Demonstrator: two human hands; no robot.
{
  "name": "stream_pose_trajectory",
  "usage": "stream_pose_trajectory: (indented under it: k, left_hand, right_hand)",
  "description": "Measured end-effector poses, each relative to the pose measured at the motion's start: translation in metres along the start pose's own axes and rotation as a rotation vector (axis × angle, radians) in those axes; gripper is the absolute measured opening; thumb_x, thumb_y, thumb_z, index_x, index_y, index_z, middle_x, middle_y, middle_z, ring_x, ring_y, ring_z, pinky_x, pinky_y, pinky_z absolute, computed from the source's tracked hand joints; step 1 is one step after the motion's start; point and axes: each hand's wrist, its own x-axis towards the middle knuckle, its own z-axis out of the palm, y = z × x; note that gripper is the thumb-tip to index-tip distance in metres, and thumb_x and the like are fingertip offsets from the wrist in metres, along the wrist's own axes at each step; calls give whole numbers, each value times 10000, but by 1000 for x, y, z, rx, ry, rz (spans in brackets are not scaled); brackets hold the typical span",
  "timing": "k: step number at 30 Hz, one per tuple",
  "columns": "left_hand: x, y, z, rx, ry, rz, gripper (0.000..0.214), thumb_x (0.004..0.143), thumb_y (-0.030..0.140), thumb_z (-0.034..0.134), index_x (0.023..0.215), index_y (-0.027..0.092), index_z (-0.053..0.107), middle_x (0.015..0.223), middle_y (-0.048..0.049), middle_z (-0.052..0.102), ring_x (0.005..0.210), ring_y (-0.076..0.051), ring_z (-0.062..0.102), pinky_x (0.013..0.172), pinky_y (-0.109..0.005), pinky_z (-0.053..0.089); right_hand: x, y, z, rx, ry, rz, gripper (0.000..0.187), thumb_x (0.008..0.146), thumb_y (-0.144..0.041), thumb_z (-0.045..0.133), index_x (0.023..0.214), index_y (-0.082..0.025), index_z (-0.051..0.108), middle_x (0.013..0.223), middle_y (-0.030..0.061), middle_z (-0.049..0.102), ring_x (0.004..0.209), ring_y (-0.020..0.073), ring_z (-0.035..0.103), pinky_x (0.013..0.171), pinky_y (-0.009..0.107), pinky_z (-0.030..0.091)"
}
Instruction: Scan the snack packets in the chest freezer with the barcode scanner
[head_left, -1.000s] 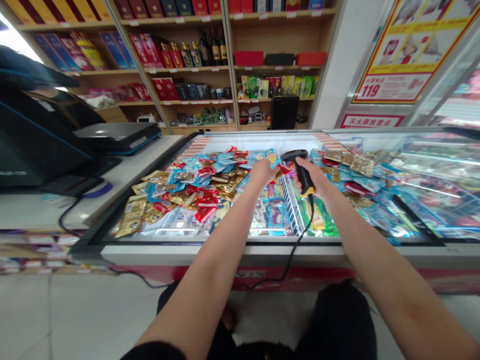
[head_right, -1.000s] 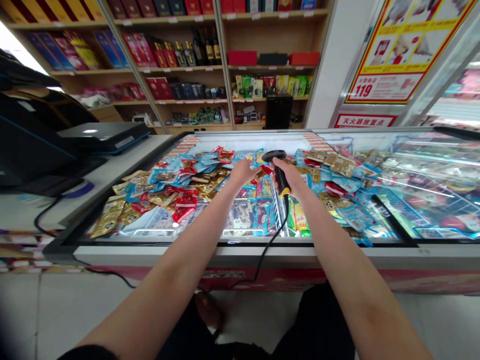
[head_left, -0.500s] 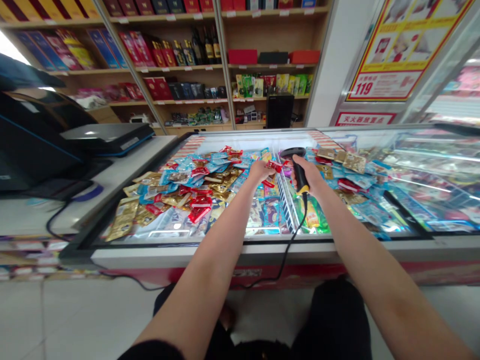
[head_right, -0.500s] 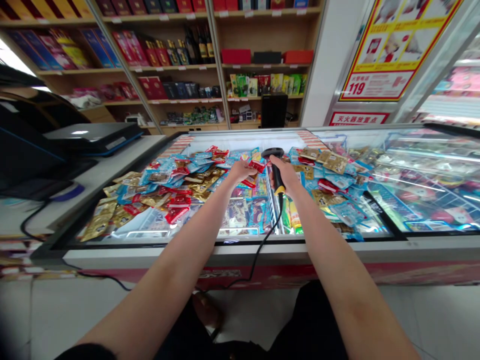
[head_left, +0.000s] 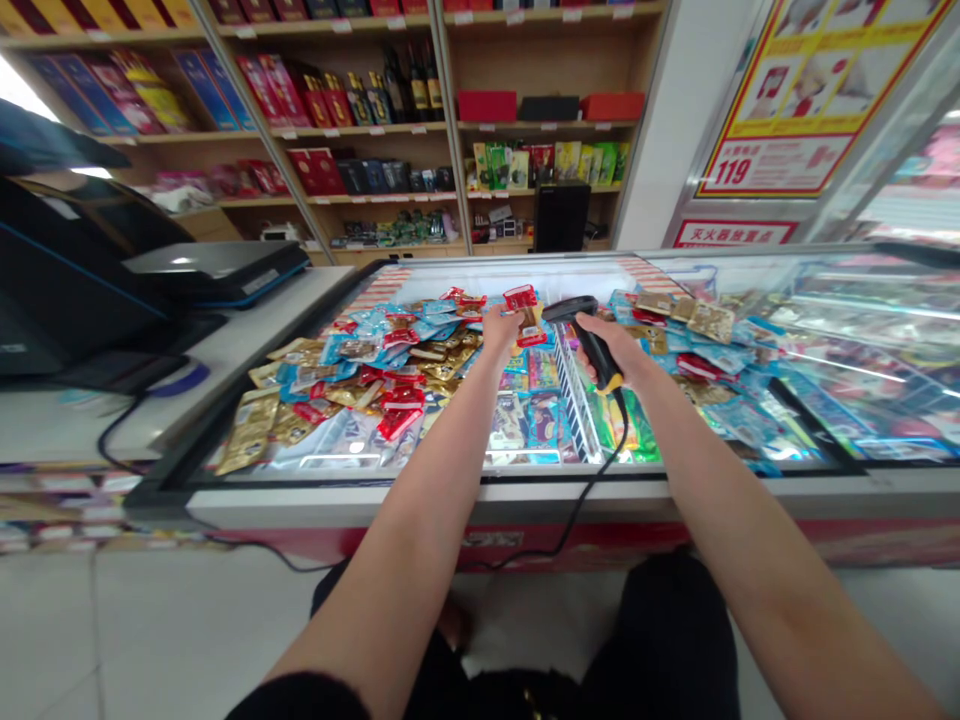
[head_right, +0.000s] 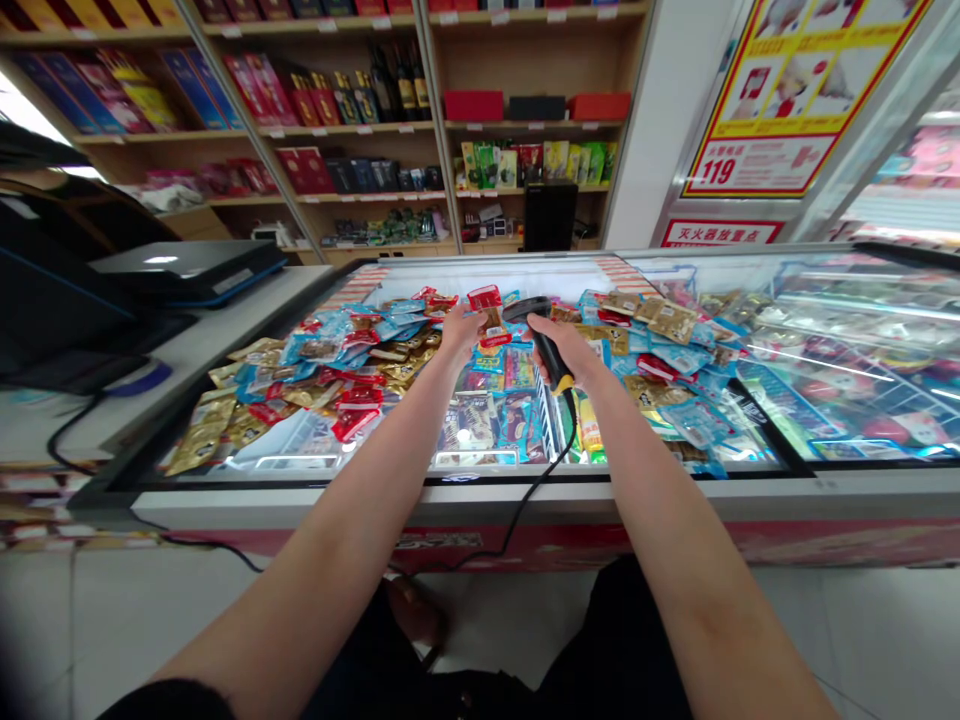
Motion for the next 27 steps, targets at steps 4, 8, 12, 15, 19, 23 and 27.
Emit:
stream_pose_trajectory:
  k: [4,8,12,15,19,23,27]
  left_hand:
    - [-4,6,-2,-81,-13,-100,253,682,110,594,929,160,622,722,-11,662,759,-198,696,739,-335,557]
    - [-5,10,-4,-92,4,-100,277,686,104,602,957,159,612,753,-25,673,767,-200,691,723,-325,555]
    - [-4,12,-5,-19,35,-97,297,671,100,629,959,171,617,782,-21,686,809,-194,690,727,-295,544]
    - [-3,13,-5,56,70,-84,301,658,106,655,951,173,631,792,-25,696,821,-195,685,740,-287,533]
    - [-3,13,-6,34,68,-85,288,685,99,639,963,172,621,761,-13,680,754,-170,670,698,-260,516]
    - [-6,12,-7,33,58,-71,250,717,89,604,956,160,604,756,-9,655,710,-149,646,664,-240,498]
    - [-7,11,-8,39,59,-36,225,739,105,592,958,155,600,779,-14,650,704,-142,632,661,-240,495]
  right_hand:
    - [-1,0,0,-7,-56,8,342,938,-491,557,838,-168,610,470,19,584,315,136,507,292,228,429]
    - [-3,-1,1,-29,-52,44,351,949,-494,538,821,-175,611,447,20,568,308,136,504,293,223,430]
    - [-4,-1,0,-33,-67,35,337,950,-479,545,830,-170,608,479,14,580,319,132,510,284,219,418]
    - [-3,1,-1,-13,-95,31,327,953,-469,543,857,-163,609,499,6,580,328,127,510,291,221,423]
    - [-2,3,-2,1,-125,14,342,934,-494,574,854,-163,603,498,0,574,332,121,508,300,216,424]
    - [-2,4,-1,-11,-141,-1,358,918,-514,594,845,-164,603,501,-4,576,329,116,507,297,213,420]
    - [-2,5,-2,-27,-166,-17,357,923,-507,587,860,-157,612,507,-6,577,328,116,510,294,215,424]
